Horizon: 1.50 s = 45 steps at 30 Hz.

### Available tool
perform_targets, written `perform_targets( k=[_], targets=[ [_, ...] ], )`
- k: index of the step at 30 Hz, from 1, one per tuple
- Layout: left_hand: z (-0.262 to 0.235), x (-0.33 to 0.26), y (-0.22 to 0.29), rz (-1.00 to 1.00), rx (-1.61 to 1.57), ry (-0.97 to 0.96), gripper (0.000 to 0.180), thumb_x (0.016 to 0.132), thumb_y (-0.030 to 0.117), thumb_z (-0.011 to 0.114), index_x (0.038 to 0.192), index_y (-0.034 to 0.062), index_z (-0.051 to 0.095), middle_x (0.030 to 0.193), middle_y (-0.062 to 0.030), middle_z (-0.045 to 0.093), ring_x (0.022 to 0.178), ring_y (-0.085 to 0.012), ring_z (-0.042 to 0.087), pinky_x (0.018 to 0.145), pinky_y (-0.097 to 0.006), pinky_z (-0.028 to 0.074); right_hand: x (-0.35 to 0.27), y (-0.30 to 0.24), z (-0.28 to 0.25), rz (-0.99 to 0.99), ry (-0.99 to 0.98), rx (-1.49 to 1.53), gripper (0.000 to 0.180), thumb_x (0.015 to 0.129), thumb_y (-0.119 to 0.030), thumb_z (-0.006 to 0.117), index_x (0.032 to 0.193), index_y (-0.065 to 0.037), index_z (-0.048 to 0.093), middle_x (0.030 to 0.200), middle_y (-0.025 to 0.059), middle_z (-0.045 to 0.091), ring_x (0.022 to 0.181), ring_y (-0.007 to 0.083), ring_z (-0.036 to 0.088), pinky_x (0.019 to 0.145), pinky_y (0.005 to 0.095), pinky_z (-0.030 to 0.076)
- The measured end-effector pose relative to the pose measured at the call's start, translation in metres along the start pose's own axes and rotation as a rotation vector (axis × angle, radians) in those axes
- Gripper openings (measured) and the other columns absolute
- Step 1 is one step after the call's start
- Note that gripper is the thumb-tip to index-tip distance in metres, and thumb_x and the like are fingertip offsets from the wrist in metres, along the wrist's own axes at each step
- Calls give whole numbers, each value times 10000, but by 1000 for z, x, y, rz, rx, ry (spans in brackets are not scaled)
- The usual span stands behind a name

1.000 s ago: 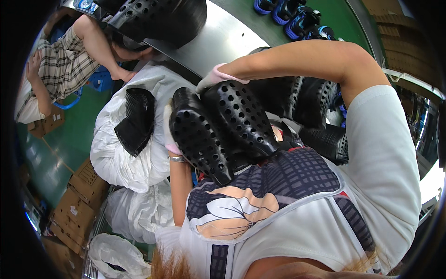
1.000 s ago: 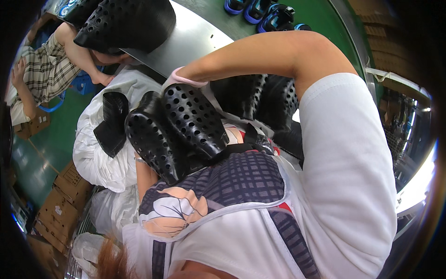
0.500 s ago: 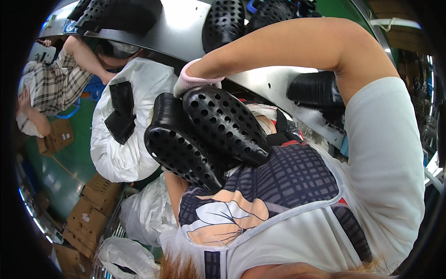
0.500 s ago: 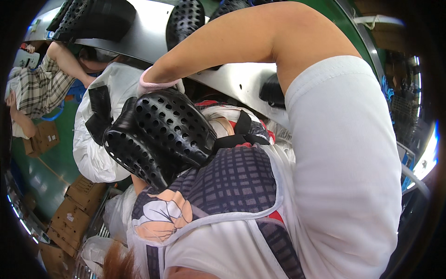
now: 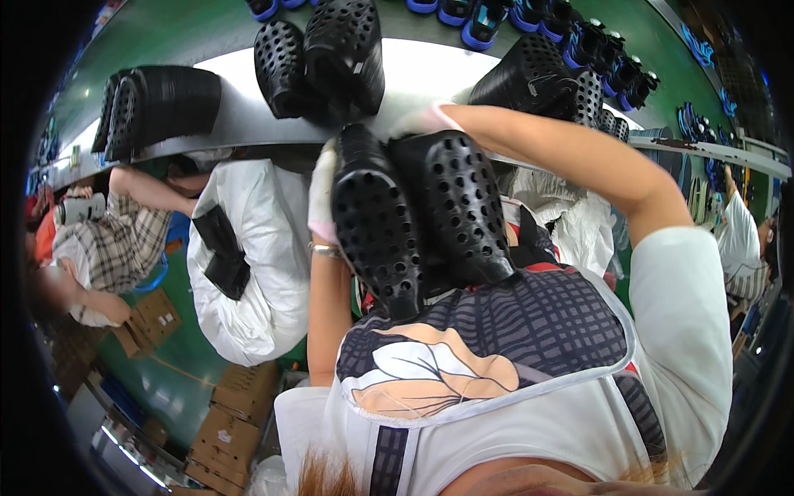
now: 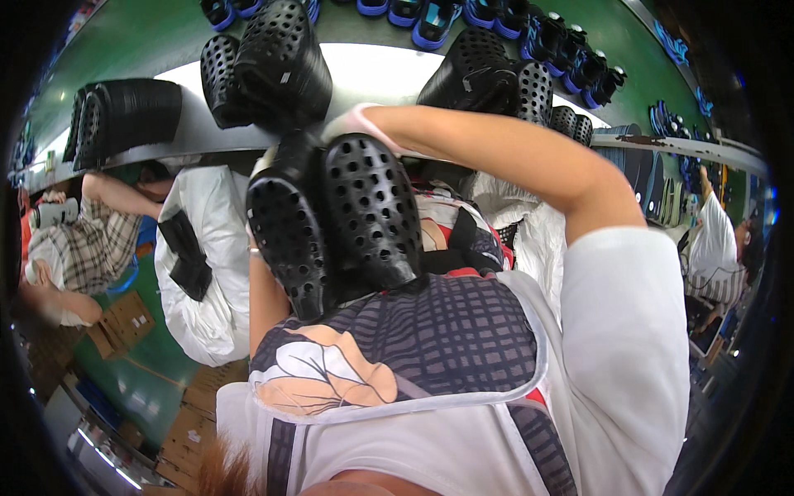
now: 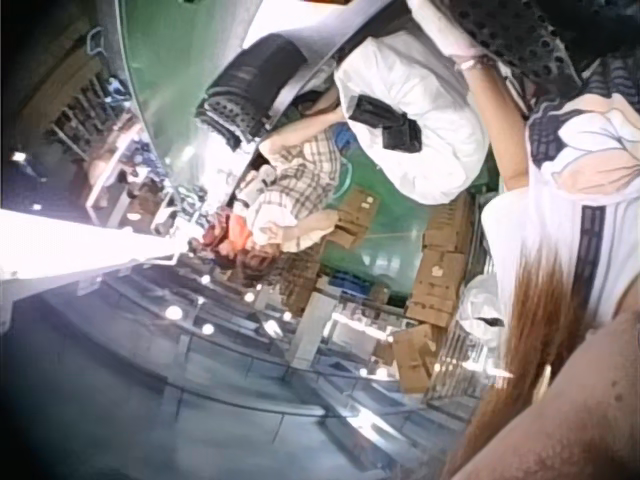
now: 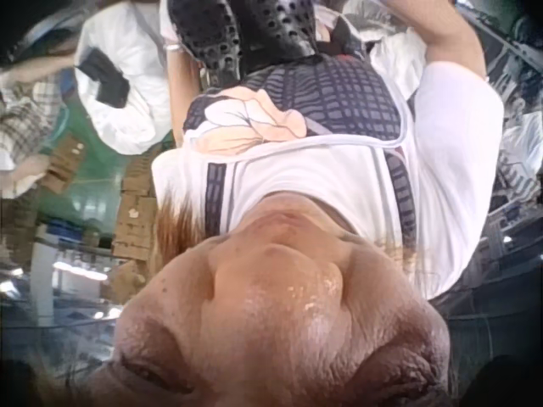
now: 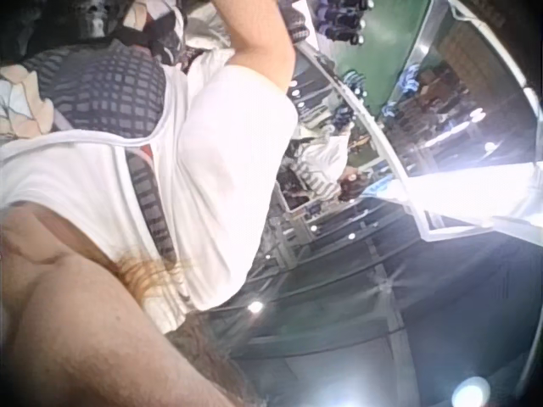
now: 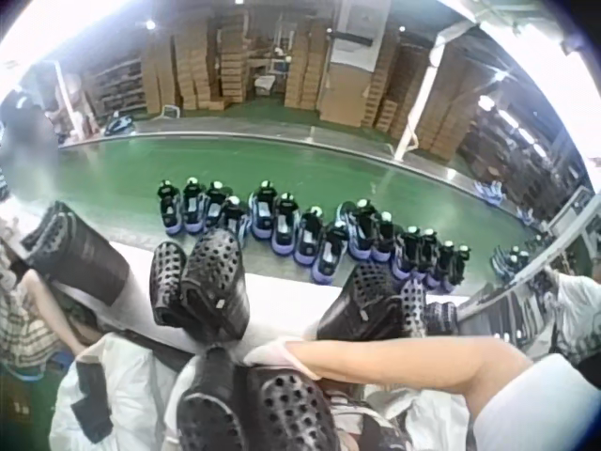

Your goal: The person puts on white gloves and then repeatedly picks up black shoe soles and blue-and-black shoes from a conveyor belt. They insert the soles into the shoes and place the assembled footwear back on the belt in a continuous loop.

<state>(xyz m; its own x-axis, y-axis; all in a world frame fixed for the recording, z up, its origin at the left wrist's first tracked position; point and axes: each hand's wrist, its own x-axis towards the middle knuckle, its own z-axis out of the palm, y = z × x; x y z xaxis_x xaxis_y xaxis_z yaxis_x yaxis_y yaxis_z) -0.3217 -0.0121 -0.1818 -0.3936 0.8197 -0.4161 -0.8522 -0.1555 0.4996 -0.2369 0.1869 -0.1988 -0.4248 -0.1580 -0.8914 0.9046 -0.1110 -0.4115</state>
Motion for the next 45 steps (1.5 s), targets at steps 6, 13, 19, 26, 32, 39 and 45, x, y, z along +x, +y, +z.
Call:
perform_targets(
  k=[6, 13, 19, 26, 32, 39, 45],
  targets=[
    [0, 61, -13, -266, 88, -276, 377, 1007, 174, 400, 1315, -30, 478, 1271, -113, 572, 1144, -184, 562, 1027, -303, 425, -69, 41, -18, -185, 268, 367, 225, 899, -242, 556, 930, -72, 700, 756, 8, 639, 604, 111, 564, 593, 305, 454],
    [50, 110, -11, -215, 629, -195, 771, 932, 293, 508, 1466, -58, 76, 1521, -227, 176, 1367, -261, 298, 1091, -310, 289, -74, 63, -32, -346, 237, 445, 312, 909, -87, 578, 1202, 17, 597, 1040, 71, 664, 907, 115, 617, 816, 230, 493],
    [40, 166, -24, -262, 731, -304, 988, 879, 357, 581, 1470, -33, -108, 1543, -266, 80, 1399, -302, 237, 1108, -327, 265, -55, 68, -35, -359, 353, 553, 251, 920, -75, 515, 1132, -5, 631, 968, 48, 659, 820, 115, 618, 728, 250, 509],
    [53, 182, -19, -170, 785, -153, 1100, 826, 403, 606, 1434, -69, -179, 1502, -325, 125, 1337, -345, 343, 1045, -334, 368, -62, 55, -42, -326, 430, 725, 231, 931, -79, 506, 1102, -5, 642, 955, 44, 662, 805, 108, 628, 719, 241, 508],
    [49, 182, -9, -151, 797, -142, 1039, 869, 388, 567, 1433, -82, -167, 1482, -328, 162, 1313, -314, 367, 1027, -316, 388, -58, 42, -57, -223, 312, 902, 238, 934, -100, 497, 1095, -19, 651, 936, 51, 663, 788, 111, 624, 697, 235, 493],
    [44, 179, 23, -81, 665, -31, 903, 919, 322, 512, 1459, -35, -117, 1508, -289, 113, 1348, -306, 318, 1073, -328, 339, -29, 26, -63, -486, 291, 653, 276, 927, -47, 493, 1170, -1, 616, 989, 59, 663, 854, 117, 623, 770, 244, 498],
    [33, 178, 65, -101, 601, -18, 886, 925, 343, 508, 1466, -37, -81, 1511, -276, 121, 1363, -287, 289, 1087, -327, 309, -21, -24, -66, -486, 219, 489, 303, 903, -13, 502, 1188, -6, 606, 1042, 62, 659, 899, 116, 617, 789, 260, 507]
  ],
)
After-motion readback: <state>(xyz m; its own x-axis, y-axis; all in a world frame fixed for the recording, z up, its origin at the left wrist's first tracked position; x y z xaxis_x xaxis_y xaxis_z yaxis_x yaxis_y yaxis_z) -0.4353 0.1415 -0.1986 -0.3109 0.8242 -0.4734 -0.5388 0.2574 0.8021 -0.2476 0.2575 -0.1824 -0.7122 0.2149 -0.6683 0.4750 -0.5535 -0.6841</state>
